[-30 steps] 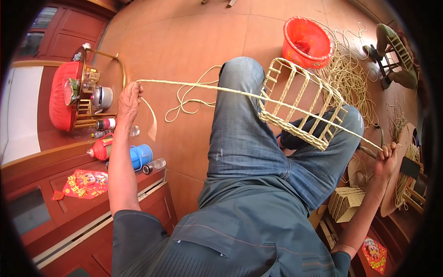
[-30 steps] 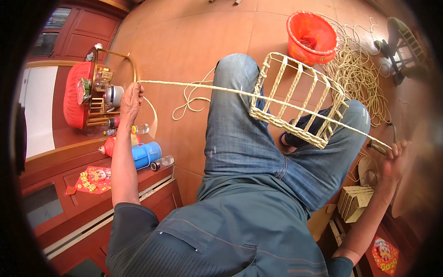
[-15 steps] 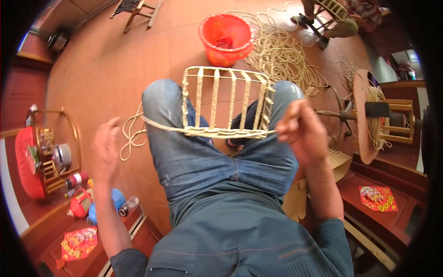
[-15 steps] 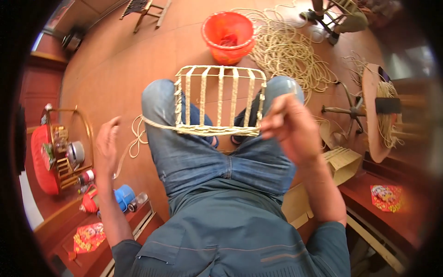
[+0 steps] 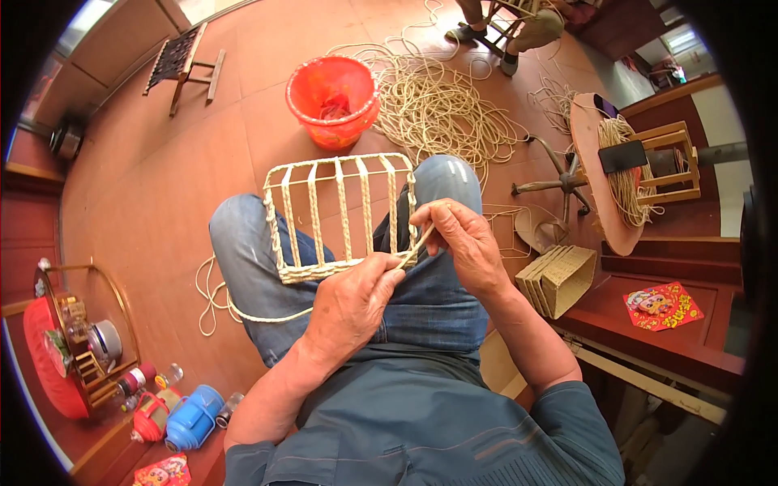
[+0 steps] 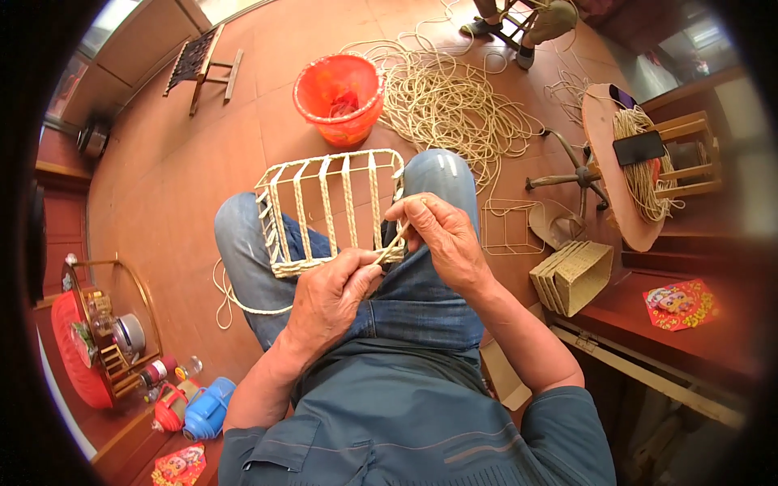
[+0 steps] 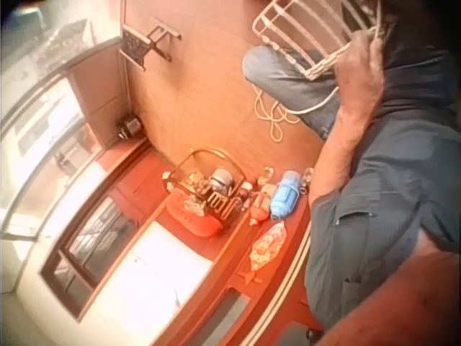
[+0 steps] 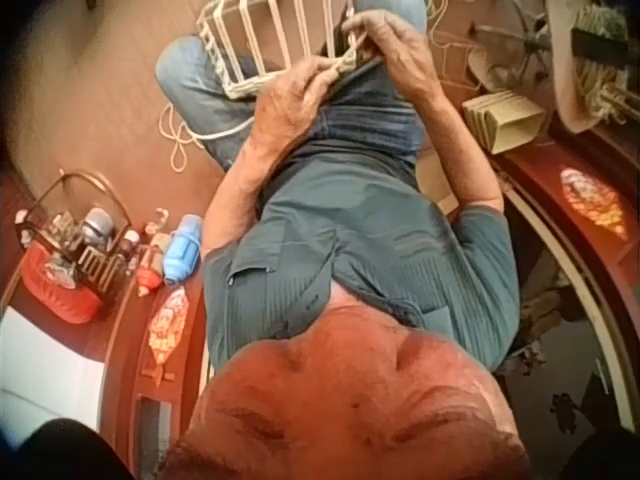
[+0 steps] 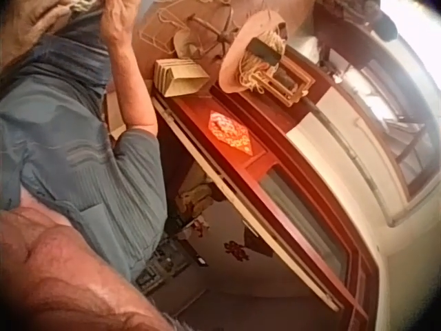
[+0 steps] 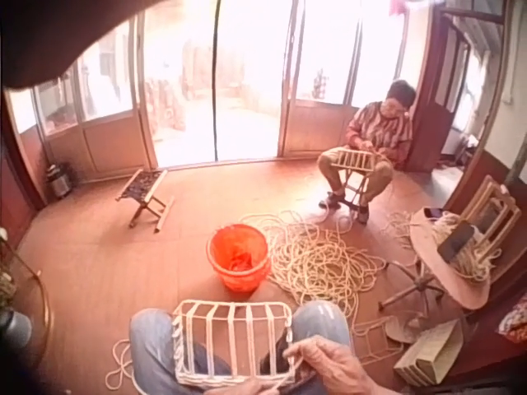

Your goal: Weave a small basket using straw twine and a frame.

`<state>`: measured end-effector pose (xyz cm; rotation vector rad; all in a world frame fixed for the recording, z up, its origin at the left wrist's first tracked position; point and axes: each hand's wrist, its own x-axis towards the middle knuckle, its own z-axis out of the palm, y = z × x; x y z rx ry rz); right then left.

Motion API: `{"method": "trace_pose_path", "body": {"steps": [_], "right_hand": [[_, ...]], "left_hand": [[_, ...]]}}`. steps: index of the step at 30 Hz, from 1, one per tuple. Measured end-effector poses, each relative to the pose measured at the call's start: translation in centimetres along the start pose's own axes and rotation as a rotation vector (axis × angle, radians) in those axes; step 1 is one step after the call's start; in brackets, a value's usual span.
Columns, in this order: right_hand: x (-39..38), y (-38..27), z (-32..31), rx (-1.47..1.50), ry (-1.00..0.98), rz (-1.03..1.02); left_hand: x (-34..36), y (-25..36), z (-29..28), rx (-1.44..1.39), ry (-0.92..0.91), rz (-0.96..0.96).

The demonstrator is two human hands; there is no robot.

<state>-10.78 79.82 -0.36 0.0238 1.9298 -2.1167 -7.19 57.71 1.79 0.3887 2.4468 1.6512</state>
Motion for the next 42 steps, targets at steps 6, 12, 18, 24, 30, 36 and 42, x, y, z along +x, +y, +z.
{"method": "trace_pose_path", "body": {"steps": [6,12,18,24,30,36,42], "right_hand": [[3.2,0.1,-2.8,0.062,0.172,-0.107],[4.6,0.7,-2.5,-0.054,0.139,-0.001],[5.2,0.6,-3.1,0.016,0.02,0.099],[5.6,0.6,-2.9,0.084,-0.012,0.231],[6.0,0.6,-3.1,0.233,-0.005,0.287],[6.0,0.8,-2.3,0.228,0.083,0.215],[4.6,1.2,0.1,-0.021,0.256,0.003]], "left_hand": [[0.9,-0.1,-1.3,0.063,0.124,-0.154],[2.3,1.4,-2.3,0.186,0.13,-0.155],[4.9,2.0,-3.2,0.325,0.046,-0.177],[6.9,1.7,-3.3,0.408,-0.018,-0.116],[7.8,1.8,-3.0,0.427,-0.007,-0.069],[7.8,1.8,-3.0,0.42,-0.013,-0.073],[7.5,2.0,-2.8,0.384,0.011,-0.035]]}}
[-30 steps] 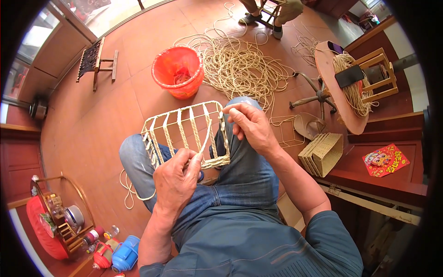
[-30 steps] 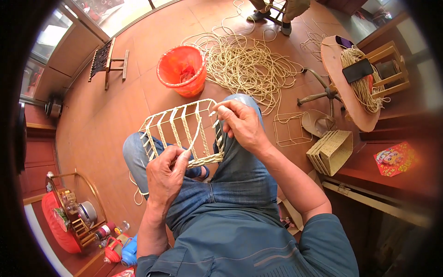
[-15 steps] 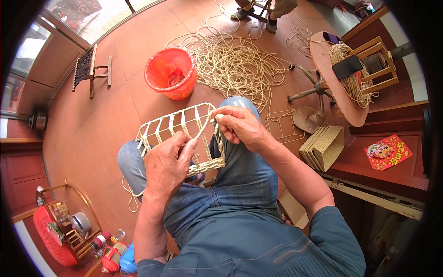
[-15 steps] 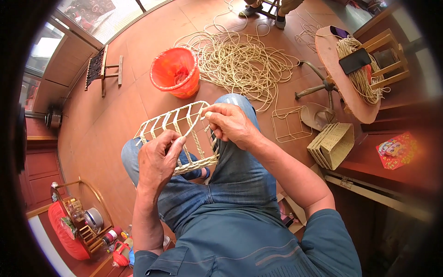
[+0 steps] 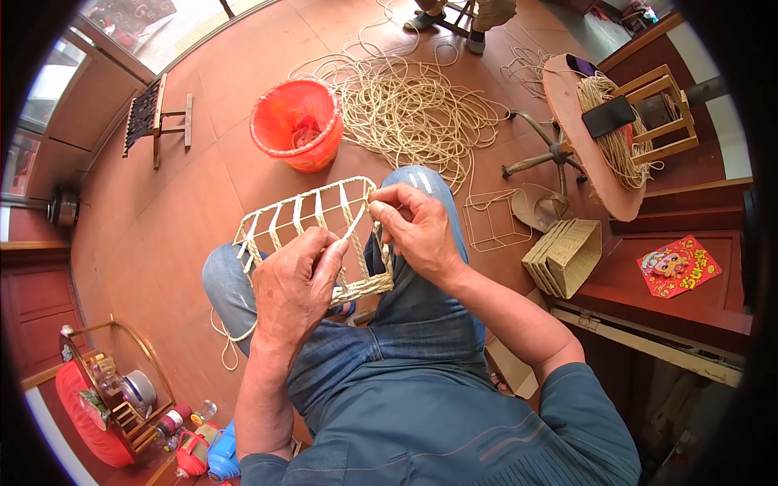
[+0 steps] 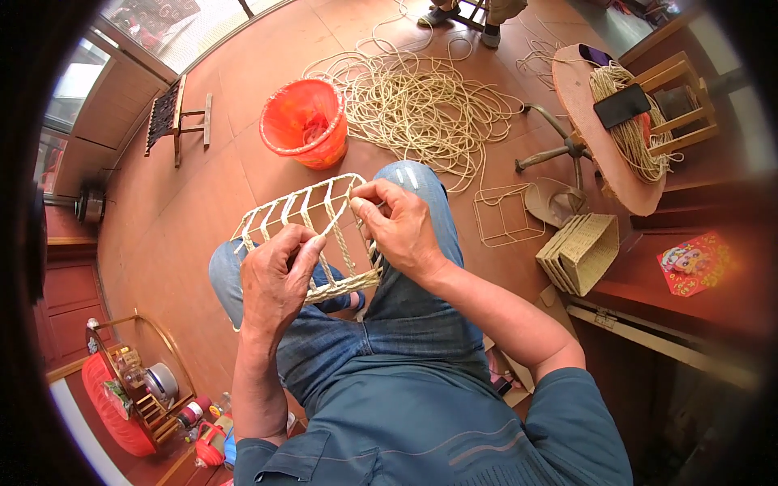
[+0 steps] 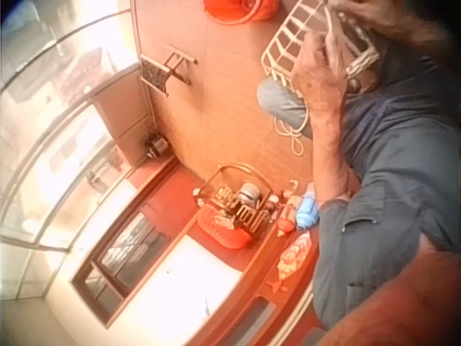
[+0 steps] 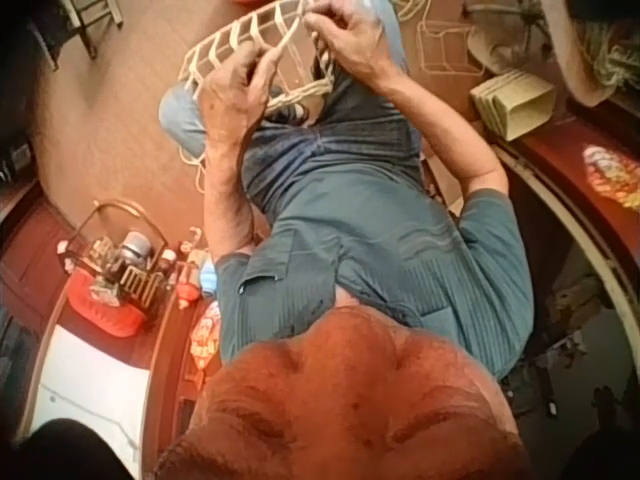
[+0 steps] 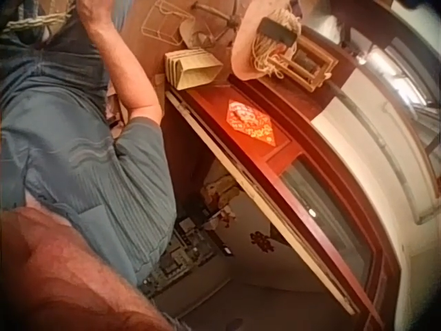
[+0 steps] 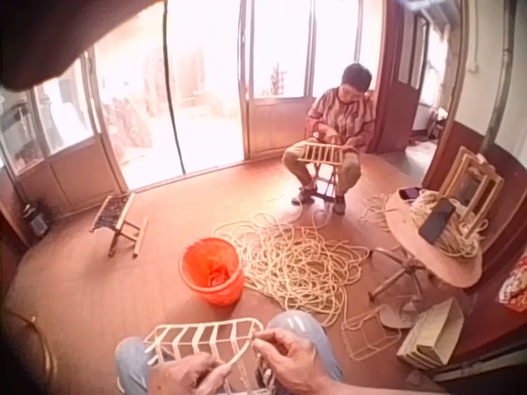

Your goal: Weave a small basket using straw twine and a frame.

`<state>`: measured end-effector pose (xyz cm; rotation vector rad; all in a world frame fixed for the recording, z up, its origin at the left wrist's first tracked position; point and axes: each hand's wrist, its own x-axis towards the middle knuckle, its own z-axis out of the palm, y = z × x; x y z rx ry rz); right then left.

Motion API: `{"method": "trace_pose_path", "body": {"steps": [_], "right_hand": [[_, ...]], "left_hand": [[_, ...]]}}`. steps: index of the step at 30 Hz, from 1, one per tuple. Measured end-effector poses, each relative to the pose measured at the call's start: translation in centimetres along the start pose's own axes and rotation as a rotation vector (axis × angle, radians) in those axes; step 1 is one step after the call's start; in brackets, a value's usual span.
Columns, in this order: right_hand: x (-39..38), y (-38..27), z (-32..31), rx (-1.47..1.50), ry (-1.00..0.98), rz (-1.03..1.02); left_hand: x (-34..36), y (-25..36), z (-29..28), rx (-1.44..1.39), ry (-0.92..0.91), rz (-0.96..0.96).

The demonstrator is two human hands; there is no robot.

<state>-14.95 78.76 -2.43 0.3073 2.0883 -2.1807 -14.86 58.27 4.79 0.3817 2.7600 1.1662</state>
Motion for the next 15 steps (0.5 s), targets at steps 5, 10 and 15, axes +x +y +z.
{"method": "trace_pose_path", "body": {"steps": [5,10,15], "right_hand": [[-0.87,0.5,1.0,-0.168,0.13,-0.218],[-0.63,0.89,1.22,-0.203,0.159,-0.277],[-0.34,0.99,1.03,-0.357,0.198,-0.462]], "left_hand": [[0.0,-0.26,-0.08,-0.034,0.05,0.043],[0.44,-0.73,0.28,-0.061,0.053,0.082],[0.95,-0.62,0.73,-0.068,0.039,0.133]]}}
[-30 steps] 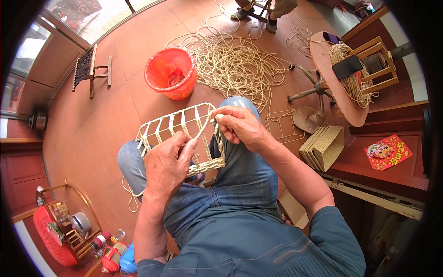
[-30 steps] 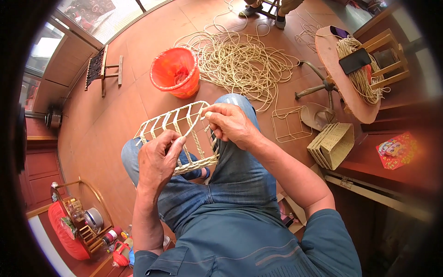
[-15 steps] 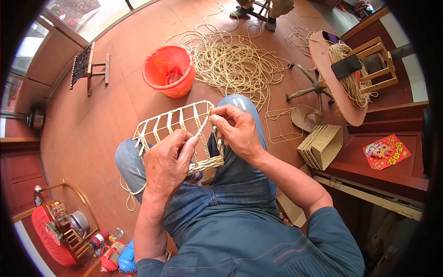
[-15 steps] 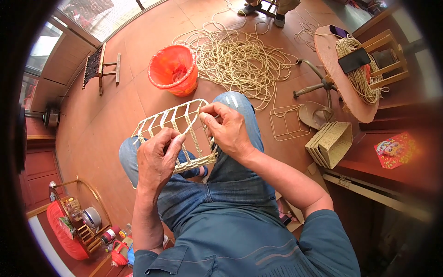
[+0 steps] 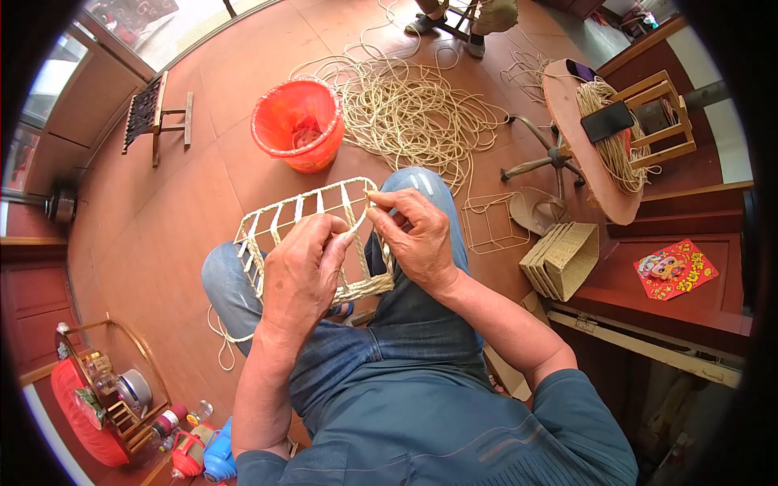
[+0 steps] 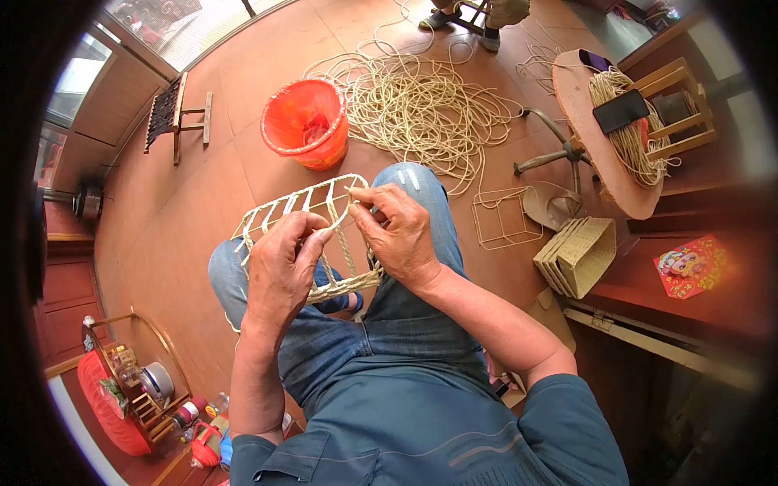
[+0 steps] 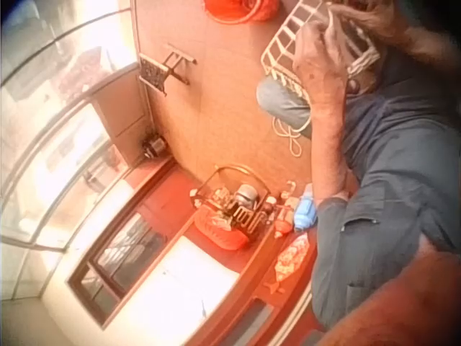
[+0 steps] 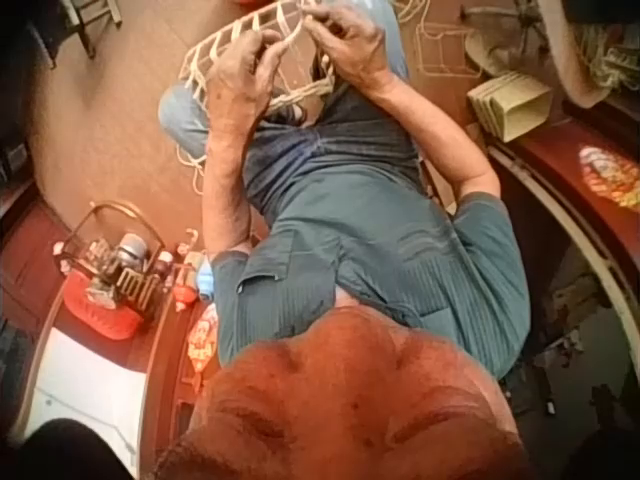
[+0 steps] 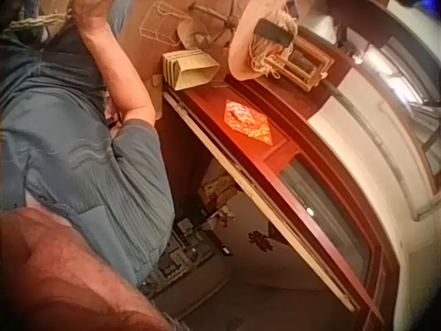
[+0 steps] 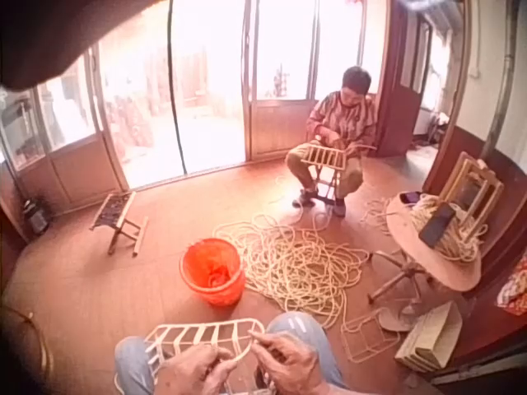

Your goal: Weave a small basket using straw twine and a frame.

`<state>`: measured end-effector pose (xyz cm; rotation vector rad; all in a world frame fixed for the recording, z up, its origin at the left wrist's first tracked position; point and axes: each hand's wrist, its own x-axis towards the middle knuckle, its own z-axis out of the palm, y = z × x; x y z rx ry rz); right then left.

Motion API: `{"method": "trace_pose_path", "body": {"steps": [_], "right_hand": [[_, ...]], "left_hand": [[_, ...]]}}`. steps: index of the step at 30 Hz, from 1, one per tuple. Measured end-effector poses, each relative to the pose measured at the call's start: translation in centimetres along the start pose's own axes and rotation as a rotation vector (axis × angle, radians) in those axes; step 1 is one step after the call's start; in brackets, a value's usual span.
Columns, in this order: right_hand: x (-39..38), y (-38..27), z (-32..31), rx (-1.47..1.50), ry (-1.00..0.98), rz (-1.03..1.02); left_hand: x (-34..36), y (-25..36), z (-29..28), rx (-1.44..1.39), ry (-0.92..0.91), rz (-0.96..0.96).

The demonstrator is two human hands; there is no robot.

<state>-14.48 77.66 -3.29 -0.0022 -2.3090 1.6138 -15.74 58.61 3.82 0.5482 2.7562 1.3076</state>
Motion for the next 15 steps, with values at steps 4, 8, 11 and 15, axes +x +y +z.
{"method": "trace_pose_path", "body": {"steps": [4,8,11,15], "right_hand": [[0.0,0.0,-0.1,-0.039,-0.009,-0.049],[-0.1,0.2,-0.1,-0.057,-0.018,-0.069],[0.1,0.4,0.1,-0.072,0.007,-0.125],[0.4,0.6,0.3,-0.076,0.007,-0.172]], "left_hand": [[0.1,0.2,-0.1,0.192,-0.002,0.032],[0.8,0.2,-0.3,0.275,0.07,0.12],[1.8,0.3,-0.4,0.269,0.113,0.195],[3.6,0.4,-0.4,0.341,0.091,0.297]]}}
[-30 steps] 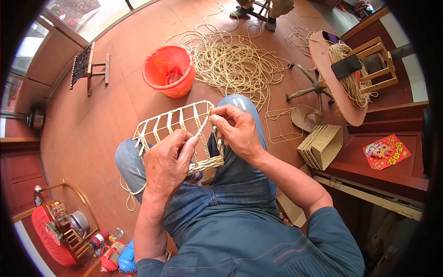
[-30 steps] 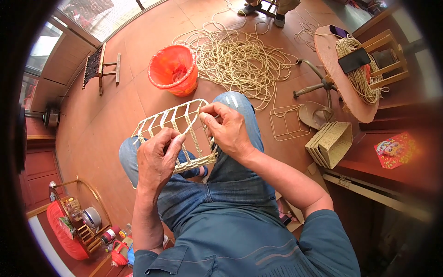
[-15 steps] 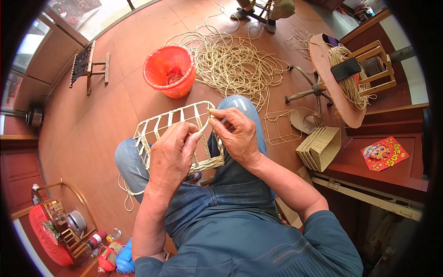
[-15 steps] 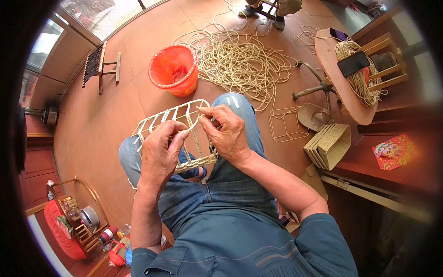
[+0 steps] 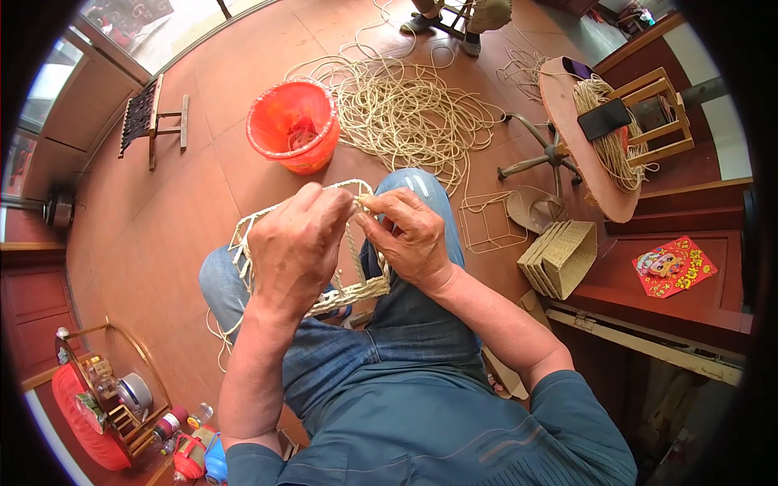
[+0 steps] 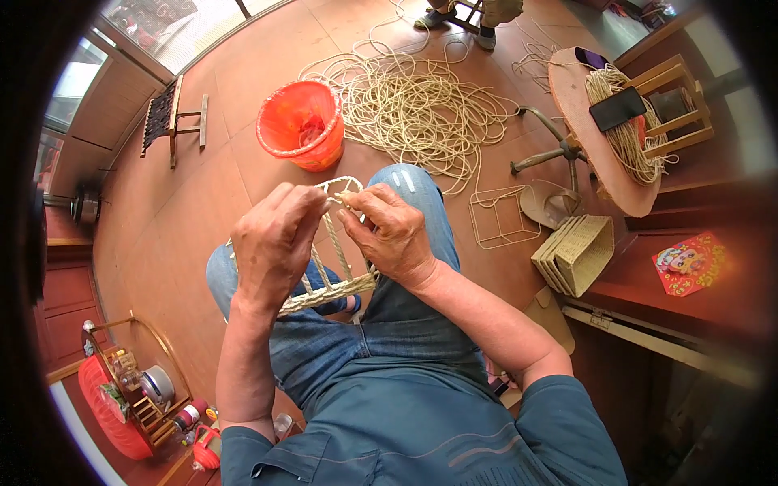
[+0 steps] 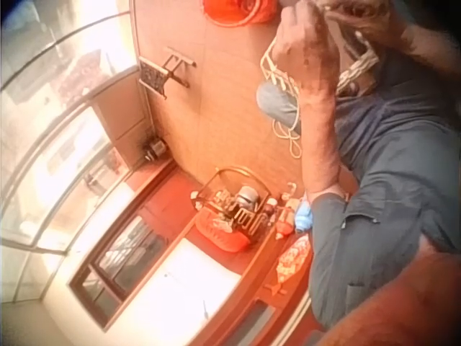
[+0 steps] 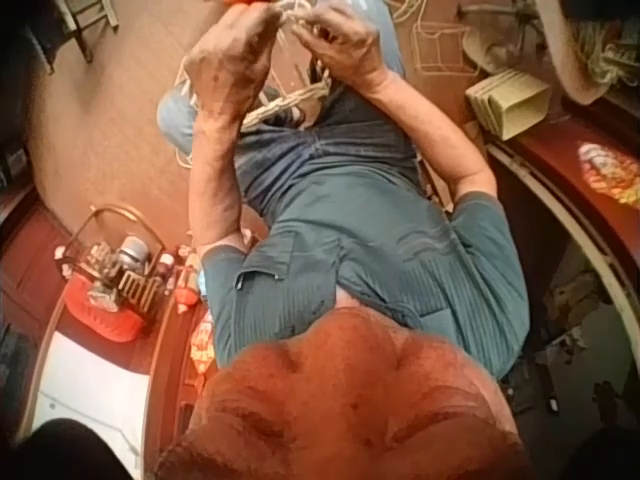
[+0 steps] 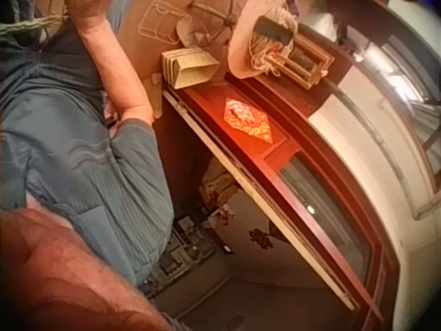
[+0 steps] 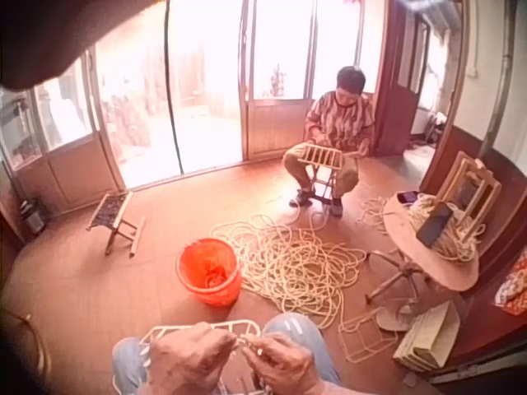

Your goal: Weave a small basket using straw twine and a frame.

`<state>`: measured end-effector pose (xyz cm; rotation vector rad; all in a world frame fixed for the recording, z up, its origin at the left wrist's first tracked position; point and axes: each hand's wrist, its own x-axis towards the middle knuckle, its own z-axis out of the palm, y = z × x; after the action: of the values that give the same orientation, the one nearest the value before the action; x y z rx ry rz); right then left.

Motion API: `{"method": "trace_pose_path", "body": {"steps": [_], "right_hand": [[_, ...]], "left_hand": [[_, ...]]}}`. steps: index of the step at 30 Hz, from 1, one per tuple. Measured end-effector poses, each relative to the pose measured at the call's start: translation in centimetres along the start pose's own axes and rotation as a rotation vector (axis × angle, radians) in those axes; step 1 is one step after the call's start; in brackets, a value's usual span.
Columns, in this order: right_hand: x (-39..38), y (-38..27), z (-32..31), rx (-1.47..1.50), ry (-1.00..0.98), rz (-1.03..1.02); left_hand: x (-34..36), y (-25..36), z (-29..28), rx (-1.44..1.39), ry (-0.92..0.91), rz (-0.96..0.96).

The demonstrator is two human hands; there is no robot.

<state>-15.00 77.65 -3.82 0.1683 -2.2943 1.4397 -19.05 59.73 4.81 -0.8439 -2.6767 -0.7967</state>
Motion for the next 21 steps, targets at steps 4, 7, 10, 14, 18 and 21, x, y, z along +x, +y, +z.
{"method": "trace_pose_path", "body": {"steps": [4,7,10,14,18,21], "right_hand": [[0.2,0.0,0.1,-0.012,0.01,-0.001],[0.4,-0.1,0.1,-0.027,0.012,-0.003],[0.5,-0.1,0.0,-0.024,0.006,0.022],[0.9,-0.1,-0.2,-0.028,-0.014,0.024],[1.3,-0.4,-0.5,0.015,-0.054,0.08],[2.0,-0.6,-0.8,0.043,-0.109,0.193]], "left_hand": [[2.3,-1.4,1.4,-0.073,-0.025,0.042],[4.2,-3.6,3.2,-0.356,-0.172,-0.209],[5.7,-6.4,4.3,-0.636,-0.358,-0.4],[5.0,-7.8,4.9,-0.681,-0.533,-0.571],[4.9,-7.9,4.9,-0.614,-0.617,-0.513],[5.5,-8.1,4.7,-0.604,-0.661,-0.459]]}}
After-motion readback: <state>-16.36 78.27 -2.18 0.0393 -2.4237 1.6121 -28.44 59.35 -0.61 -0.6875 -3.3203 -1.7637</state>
